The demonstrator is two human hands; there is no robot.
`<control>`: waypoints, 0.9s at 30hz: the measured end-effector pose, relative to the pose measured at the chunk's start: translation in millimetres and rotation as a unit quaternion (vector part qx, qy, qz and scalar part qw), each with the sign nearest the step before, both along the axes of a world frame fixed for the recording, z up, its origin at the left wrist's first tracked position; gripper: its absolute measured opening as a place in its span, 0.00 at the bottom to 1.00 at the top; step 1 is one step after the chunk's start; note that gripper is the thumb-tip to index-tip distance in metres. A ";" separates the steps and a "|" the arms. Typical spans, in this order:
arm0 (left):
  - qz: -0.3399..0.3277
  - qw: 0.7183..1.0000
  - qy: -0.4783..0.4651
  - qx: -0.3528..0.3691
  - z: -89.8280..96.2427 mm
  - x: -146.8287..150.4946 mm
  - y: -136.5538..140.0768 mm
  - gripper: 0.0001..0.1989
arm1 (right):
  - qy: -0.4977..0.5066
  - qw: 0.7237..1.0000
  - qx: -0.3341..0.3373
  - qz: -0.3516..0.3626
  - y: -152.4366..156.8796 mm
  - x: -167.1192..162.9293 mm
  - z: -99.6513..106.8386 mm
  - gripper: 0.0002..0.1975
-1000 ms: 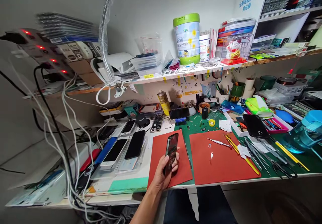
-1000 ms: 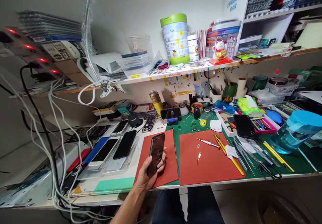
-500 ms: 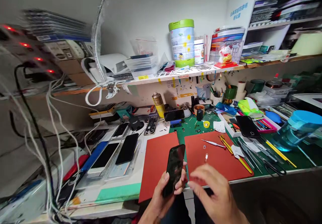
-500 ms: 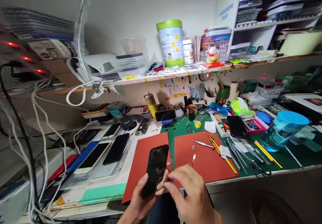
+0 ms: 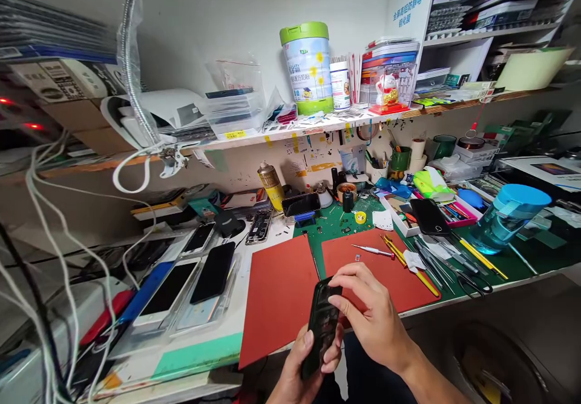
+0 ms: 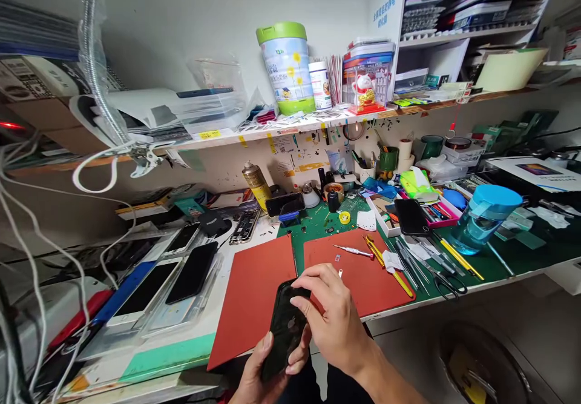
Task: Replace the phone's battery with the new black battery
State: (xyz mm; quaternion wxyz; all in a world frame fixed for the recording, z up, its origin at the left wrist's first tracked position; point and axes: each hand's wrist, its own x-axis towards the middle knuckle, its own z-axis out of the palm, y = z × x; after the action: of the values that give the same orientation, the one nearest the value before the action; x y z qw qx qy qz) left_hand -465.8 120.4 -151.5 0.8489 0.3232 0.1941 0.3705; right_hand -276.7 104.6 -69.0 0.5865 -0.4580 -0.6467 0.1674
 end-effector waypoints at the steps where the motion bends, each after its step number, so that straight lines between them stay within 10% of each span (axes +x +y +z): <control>1: -0.001 1.000 0.001 0.000 0.1 0.3 0.1 0.29 | -0.001 1.000 0.003 -0.002 0.6 0.3 -0.6 0.08; 27: -0.016 0.988 -0.088 -0.127 9.9 16.3 4.6 0.28 | -0.102 0.973 0.202 -0.048 -7.3 5.0 -19.0 0.16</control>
State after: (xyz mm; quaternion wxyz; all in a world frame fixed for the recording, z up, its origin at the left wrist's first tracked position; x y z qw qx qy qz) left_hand -449.4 125.0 -141.5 0.9027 0.1822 0.1589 0.3559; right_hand -271.7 97.3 -88.0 0.6055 -0.3752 -0.7005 -0.0427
